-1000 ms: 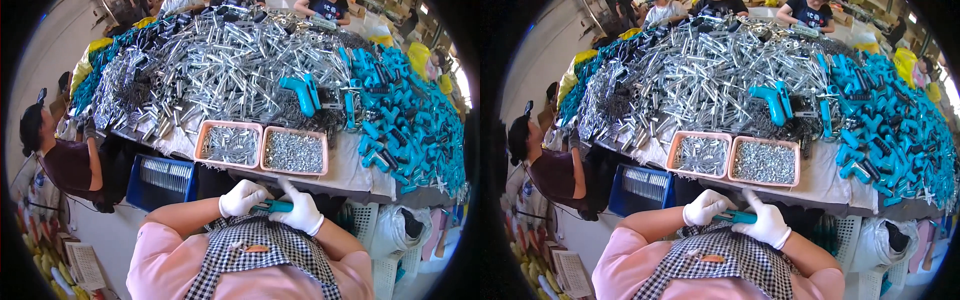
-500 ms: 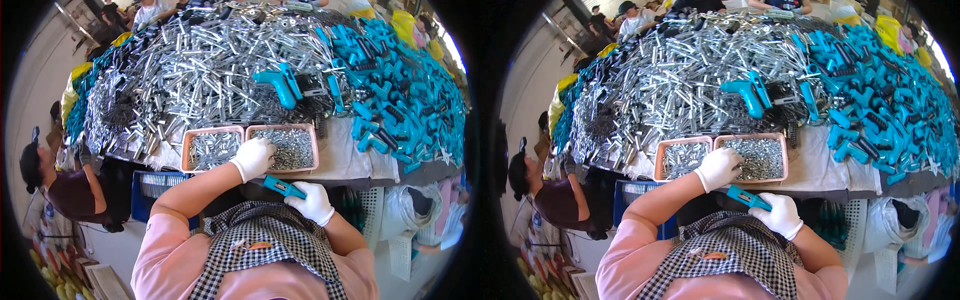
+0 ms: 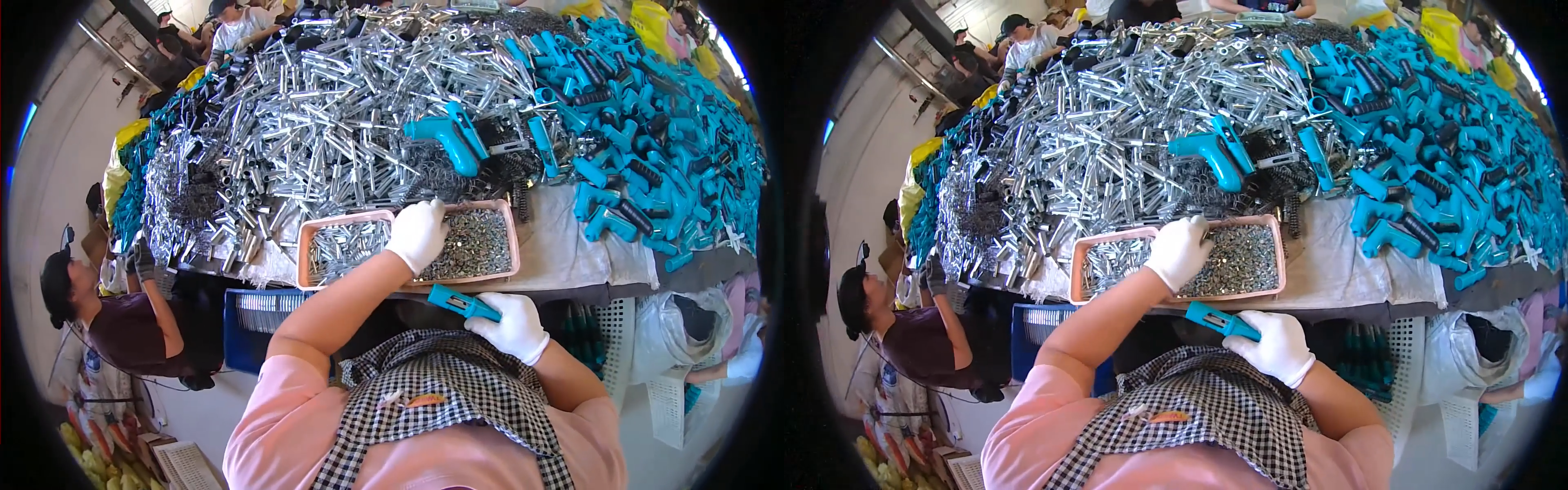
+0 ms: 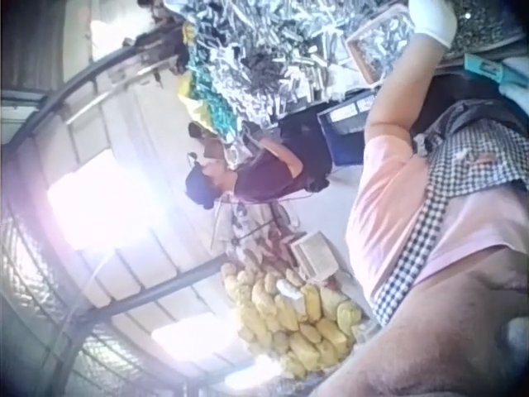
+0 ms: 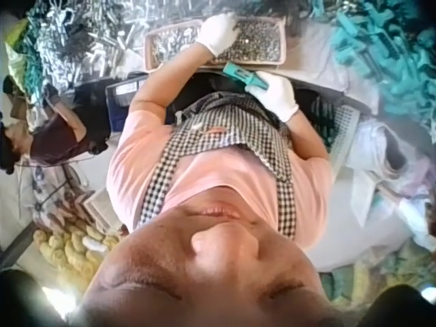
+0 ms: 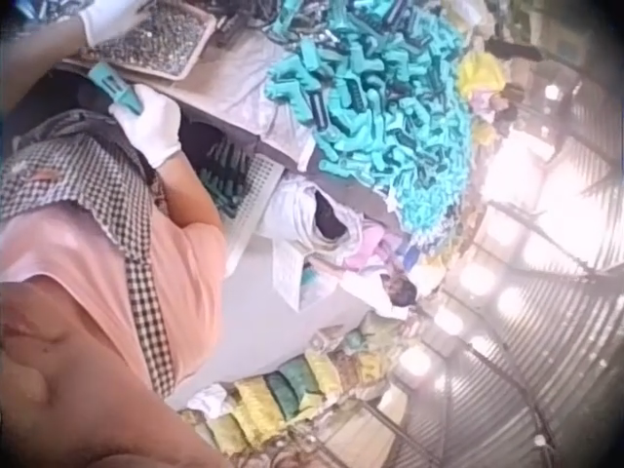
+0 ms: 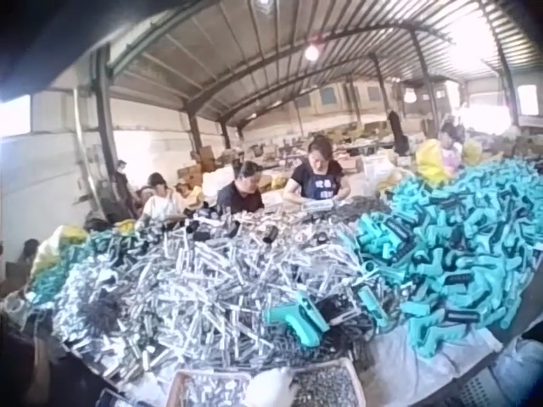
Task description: Assembling turquoise T-handle wrenches by inserting metal shafts into plastic handles.
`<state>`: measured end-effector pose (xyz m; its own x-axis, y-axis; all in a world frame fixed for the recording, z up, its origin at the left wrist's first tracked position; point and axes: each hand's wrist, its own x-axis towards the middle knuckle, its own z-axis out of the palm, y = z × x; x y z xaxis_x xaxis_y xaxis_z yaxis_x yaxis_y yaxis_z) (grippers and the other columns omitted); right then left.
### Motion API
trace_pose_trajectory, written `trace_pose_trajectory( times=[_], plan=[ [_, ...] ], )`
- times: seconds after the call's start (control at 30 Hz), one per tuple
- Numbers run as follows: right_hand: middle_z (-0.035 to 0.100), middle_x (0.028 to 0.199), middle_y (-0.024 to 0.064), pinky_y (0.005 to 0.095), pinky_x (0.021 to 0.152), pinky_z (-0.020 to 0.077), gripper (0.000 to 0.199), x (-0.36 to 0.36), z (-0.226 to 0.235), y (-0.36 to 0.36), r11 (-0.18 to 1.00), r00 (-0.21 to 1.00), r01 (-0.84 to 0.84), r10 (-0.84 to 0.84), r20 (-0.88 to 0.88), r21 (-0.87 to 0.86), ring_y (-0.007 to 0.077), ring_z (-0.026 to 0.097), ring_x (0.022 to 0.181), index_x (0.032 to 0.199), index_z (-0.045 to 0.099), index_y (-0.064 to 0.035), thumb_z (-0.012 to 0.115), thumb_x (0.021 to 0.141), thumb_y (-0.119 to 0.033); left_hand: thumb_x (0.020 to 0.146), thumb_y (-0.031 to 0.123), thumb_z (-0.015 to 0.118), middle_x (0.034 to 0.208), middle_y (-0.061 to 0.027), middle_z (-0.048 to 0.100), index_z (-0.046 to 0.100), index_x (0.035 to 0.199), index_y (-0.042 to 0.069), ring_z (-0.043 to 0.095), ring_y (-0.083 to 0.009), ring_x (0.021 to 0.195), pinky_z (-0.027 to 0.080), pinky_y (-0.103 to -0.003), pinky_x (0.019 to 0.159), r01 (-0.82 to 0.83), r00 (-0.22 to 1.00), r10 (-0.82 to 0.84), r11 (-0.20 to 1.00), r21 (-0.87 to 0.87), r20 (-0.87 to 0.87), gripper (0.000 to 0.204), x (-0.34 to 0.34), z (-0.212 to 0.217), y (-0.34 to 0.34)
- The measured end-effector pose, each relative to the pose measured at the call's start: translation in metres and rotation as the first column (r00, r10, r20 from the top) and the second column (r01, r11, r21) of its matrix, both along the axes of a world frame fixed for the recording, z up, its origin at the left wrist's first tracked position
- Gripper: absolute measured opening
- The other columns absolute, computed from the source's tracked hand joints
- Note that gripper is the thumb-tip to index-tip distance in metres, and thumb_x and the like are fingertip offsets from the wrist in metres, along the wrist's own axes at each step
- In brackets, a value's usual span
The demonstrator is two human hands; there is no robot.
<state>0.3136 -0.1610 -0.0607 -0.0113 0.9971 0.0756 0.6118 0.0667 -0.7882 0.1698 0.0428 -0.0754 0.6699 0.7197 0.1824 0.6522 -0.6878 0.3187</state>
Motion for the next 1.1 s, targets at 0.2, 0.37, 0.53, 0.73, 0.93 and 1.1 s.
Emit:
trace_pose_trajectory(
  times=[0.2,0.37,0.53,0.73,0.93,1.1],
  plan=[
    [0.063,0.071,0.0151,0.0435,0.058,0.0478,0.025,-0.002,0.006,-0.006,0.993,0.999,0.045,-0.046,0.002,0.105,0.0371,0.063,0.065,0.083,0.068,-0.0101,0.079,0.074,-0.030,0.082,0.009,0.055,0.080,-0.0237,0.066,0.056,0.111,-0.002,0.066,-0.0422,0.076,0.052,-0.051,0.070,-0.022,1.000,0.022,1.000,0.008,-0.021,0.030,0.007,-0.007,-0.001],
    [0.064,0.071,0.0132,0.0422,0.057,0.0484,0.025,-0.007,0.013,-0.009,0.992,0.995,0.082,-0.087,0.046,0.101,0.0348,0.064,0.064,0.081,0.068,-0.0108,0.080,0.073,-0.031,0.085,0.012,0.061,0.092,-0.0169,0.070,0.070,0.100,0.006,0.067,-0.0360,0.082,0.054,-0.044,0.075,0.093,0.952,-0.115,0.992,0.090,0.284,0.019,-0.025,0.001,-0.009],
    [0.065,0.070,0.0119,0.0427,0.056,0.0491,0.028,-0.015,0.009,-0.005,0.981,0.989,0.068,-0.090,0.117,0.180,0.0337,0.064,0.063,0.083,0.067,-0.0116,0.080,0.072,-0.034,0.092,0.014,0.063,0.086,-0.0153,0.069,0.064,0.091,0.001,0.069,-0.0290,0.078,0.054,-0.037,0.067,0.055,0.904,0.065,0.963,-0.265,0.423,0.013,-0.058,0.032,-0.040],
    [0.064,0.067,0.0106,0.0417,0.054,0.0501,0.035,-0.029,0.003,-0.002,0.965,0.970,0.002,-0.066,0.235,0.260,0.0308,0.065,0.060,0.087,0.067,-0.0118,0.080,0.069,-0.038,0.083,0.009,0.070,0.108,-0.0157,0.066,0.058,0.091,0.004,0.060,-0.0407,0.111,0.049,-0.046,0.093,0.473,0.748,-0.400,0.881,-0.004,0.529,0.015,-0.075,0.032,-0.090],
    [0.064,0.066,0.0079,0.0389,0.053,0.0509,0.036,-0.036,0.006,-0.005,0.960,0.927,-0.065,-0.043,0.373,0.272,0.0276,0.064,0.056,0.091,0.067,-0.0117,0.078,0.071,-0.040,0.075,0.005,0.067,0.104,-0.0144,0.067,0.054,0.086,0.004,0.066,-0.0366,0.101,0.055,-0.043,0.081,0.460,0.867,-0.479,0.875,0.150,0.134,0.018,-0.083,0.028,-0.116],
    [0.061,0.063,0.0070,0.0382,0.048,0.0481,0.039,-0.042,0.017,-0.016,0.949,0.902,-0.242,0.143,0.408,0.202,0.0257,0.062,0.053,0.094,0.065,-0.0122,0.076,0.073,-0.043,0.077,0.021,0.077,0.085,-0.0146,0.065,0.056,0.095,-0.001,0.066,-0.0274,0.079,0.051,-0.037,0.069,0.387,0.900,-0.410,0.589,-0.710,0.150,0.035,-0.091,0.050,-0.087]
  ],
)
